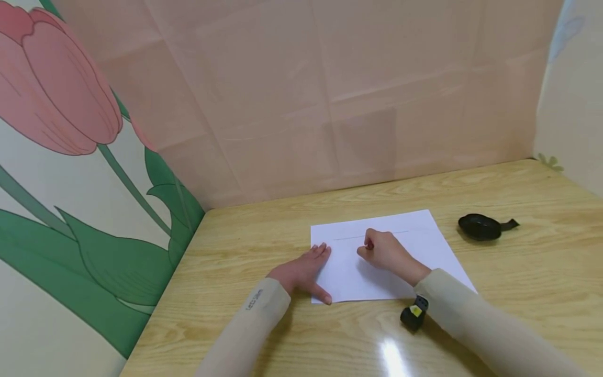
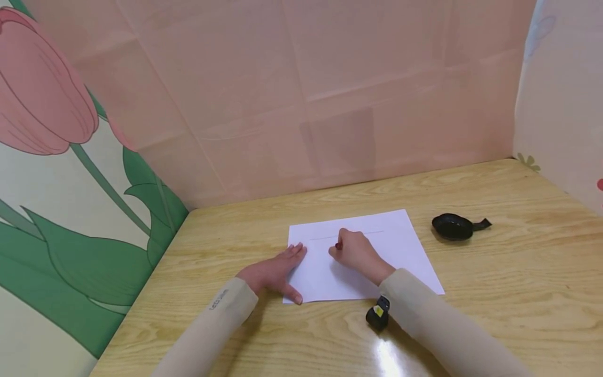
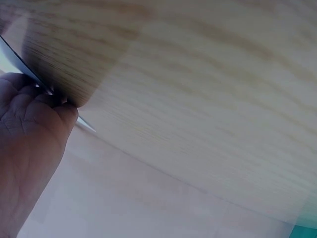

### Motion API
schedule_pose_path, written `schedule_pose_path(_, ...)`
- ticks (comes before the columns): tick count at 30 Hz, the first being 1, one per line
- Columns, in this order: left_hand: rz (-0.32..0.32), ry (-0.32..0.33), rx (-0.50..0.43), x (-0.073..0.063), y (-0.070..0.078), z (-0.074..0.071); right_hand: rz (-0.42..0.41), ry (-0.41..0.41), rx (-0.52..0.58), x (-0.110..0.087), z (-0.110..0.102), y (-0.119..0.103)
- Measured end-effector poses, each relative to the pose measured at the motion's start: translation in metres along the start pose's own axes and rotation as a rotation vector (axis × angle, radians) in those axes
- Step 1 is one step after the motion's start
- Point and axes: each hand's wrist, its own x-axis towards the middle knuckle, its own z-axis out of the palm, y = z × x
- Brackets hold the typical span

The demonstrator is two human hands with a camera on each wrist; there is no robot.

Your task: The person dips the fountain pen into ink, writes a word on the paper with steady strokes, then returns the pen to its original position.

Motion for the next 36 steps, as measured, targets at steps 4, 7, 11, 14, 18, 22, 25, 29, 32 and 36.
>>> schedule_pose_path(4, -0.009, -0.008, 0.000, 0.000, 0.000, -0.001, 0.006, -0.016, -0.003, 0.000, 0.002, -0.001)
schedule_pose_path(7, -0.010, -0.010, 0.003, 0.001, 0.000, 0.000, -0.009, -0.018, -0.010, -0.002, 0.003, -0.003)
schedule_pose_path(11, -0.005, -0.013, 0.003, 0.001, -0.001, 0.001, -0.043, 0.000, -0.013, -0.006, 0.005, -0.005)
schedule_pose_path(14, 0.000, -0.011, 0.005, 0.001, -0.001, 0.001, -0.063, 0.019, -0.014, -0.009, 0.007, -0.006)
schedule_pose_path(18, -0.003, -0.012, 0.000, 0.001, -0.002, 0.001, -0.087, 0.032, -0.023, -0.011, 0.008, -0.007)
schedule_pose_path(22, -0.007, -0.016, -0.002, 0.002, -0.001, 0.000, -0.103, 0.040, -0.028, -0.012, 0.010, -0.008)
schedule_pose_path(25, -0.004, -0.013, 0.008, 0.002, -0.001, 0.000, -0.114, 0.049, -0.026, -0.014, 0.010, -0.009)
schedule_pose_path(29, 0.002, -0.006, 0.011, 0.001, -0.001, 0.000, -0.129, 0.057, -0.025, -0.017, 0.010, -0.012)
schedule_pose_path(32, 0.006, -0.003, 0.008, 0.001, -0.001, 0.000, -0.130, 0.053, -0.024, -0.020, 0.010, -0.014)
schedule_pose_path(36, 0.002, -0.002, 0.006, 0.000, 0.000, 0.000, -0.139, 0.046, -0.024, -0.022, 0.011, -0.017)
